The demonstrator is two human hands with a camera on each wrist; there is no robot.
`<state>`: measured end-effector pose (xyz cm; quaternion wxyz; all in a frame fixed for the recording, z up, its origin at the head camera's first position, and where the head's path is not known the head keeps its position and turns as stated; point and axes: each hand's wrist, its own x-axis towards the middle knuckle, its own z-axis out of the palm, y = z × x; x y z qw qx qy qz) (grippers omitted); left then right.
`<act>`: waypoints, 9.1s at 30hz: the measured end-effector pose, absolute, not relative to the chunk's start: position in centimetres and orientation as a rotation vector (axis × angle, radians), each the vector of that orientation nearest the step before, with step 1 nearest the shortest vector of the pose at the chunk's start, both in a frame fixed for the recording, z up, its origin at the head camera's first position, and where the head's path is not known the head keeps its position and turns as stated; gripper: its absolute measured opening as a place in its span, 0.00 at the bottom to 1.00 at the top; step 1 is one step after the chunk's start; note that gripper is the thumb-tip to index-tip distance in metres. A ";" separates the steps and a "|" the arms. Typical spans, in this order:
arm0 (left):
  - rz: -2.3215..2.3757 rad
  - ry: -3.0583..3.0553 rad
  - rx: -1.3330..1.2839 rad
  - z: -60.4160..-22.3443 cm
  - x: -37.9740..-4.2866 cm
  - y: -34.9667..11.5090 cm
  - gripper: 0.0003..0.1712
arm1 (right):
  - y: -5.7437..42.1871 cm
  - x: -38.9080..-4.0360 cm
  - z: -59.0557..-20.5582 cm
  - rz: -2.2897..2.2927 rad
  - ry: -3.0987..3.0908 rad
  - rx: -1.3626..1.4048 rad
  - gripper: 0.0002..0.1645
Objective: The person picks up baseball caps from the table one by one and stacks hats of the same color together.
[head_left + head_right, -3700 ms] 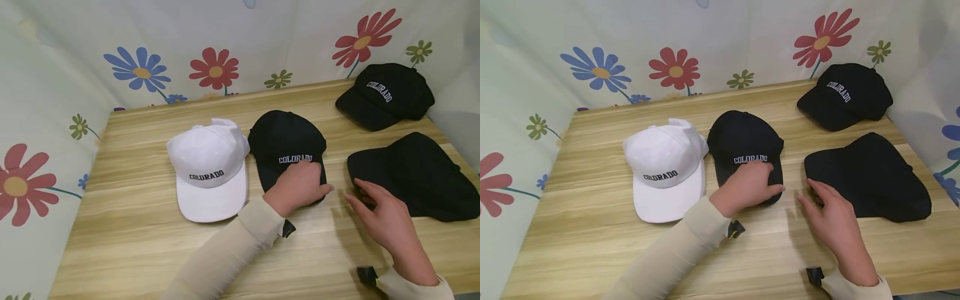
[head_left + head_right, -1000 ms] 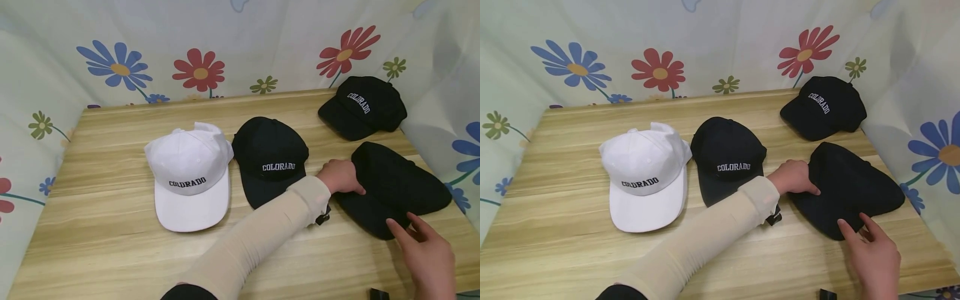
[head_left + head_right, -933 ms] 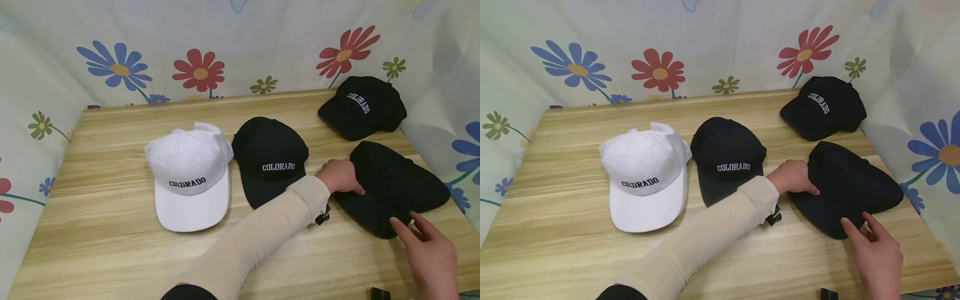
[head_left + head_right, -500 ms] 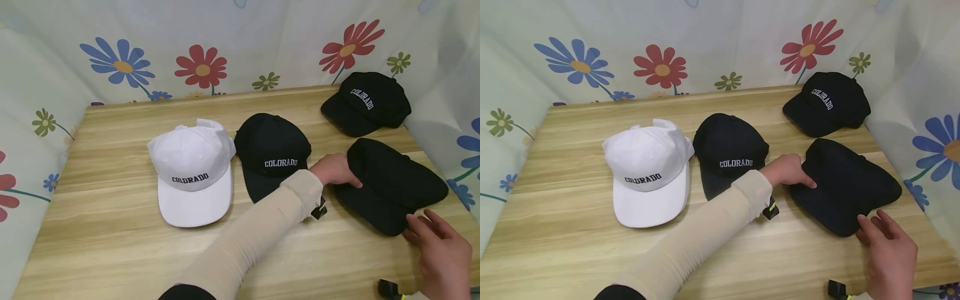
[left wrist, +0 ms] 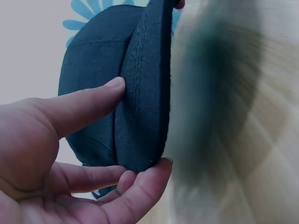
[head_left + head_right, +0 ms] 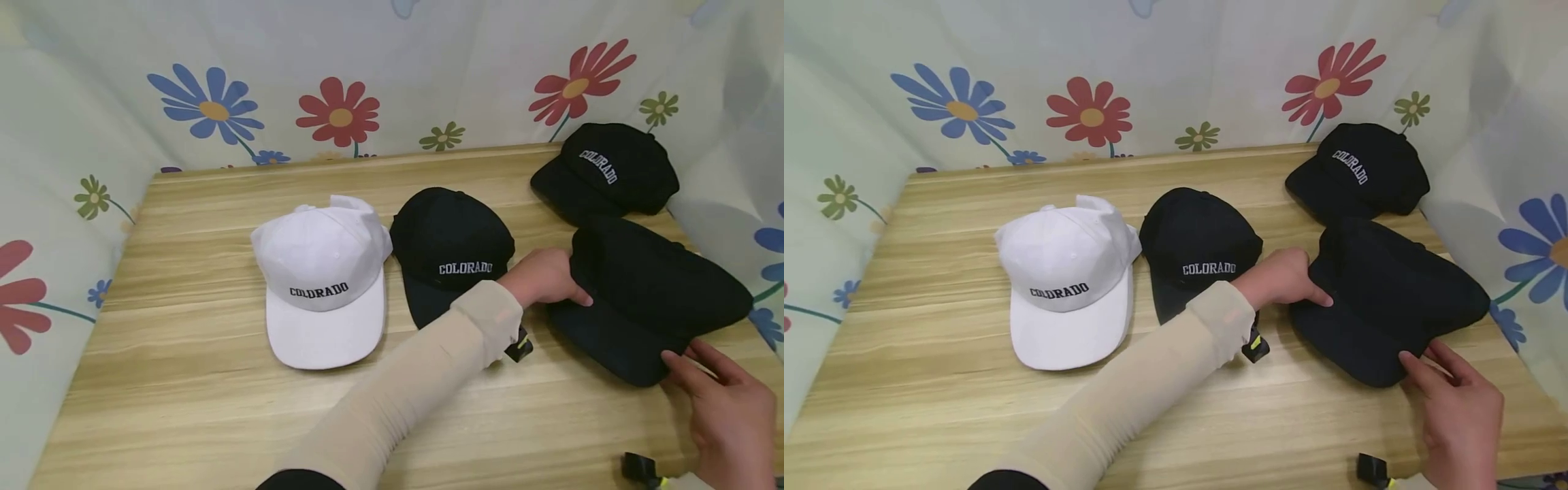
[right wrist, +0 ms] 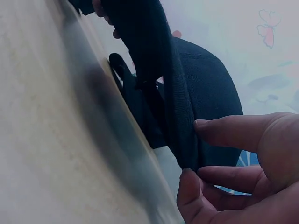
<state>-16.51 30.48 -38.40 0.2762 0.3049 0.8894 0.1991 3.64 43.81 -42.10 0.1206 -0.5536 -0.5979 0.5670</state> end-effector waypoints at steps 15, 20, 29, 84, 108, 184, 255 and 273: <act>0.583 2.458 0.849 -35.8 -17.4 26.6 0.20 | 42.4 1.8 -40.2 1.595 -2.010 -1.413 0.43; 0.620 2.481 0.863 -35.1 -17.7 24.9 0.20 | 42.0 1.3 -39.7 1.572 -2.086 -1.349 0.43; 0.701 2.511 0.827 -33.8 -18.0 22.1 0.29 | 41.2 -0.2 -39.0 1.626 -2.071 -1.188 0.40; 0.955 2.635 0.575 -33.7 -18.1 8.5 0.46 | 34.8 -8.2 -36.5 1.286 -2.715 -0.474 0.41; 0.804 2.731 0.556 -34.4 -17.4 7.6 0.45 | 33.9 -10.0 -37.3 1.295 -2.809 -0.360 0.41; 0.340 2.919 0.844 -37.3 -15.0 9.5 0.20 | 36.7 -10.1 -40.8 0.894 -3.166 -0.165 0.37; 0.285 2.874 0.891 -33.4 -25.3 35.1 0.13 | 48.7 -15.5 -42.1 0.711 -2.941 -0.680 0.43; 0.173 2.909 0.431 -36.8 -26.1 39.3 0.24 | 49.5 -16.9 -41.4 0.690 -2.957 -0.624 0.45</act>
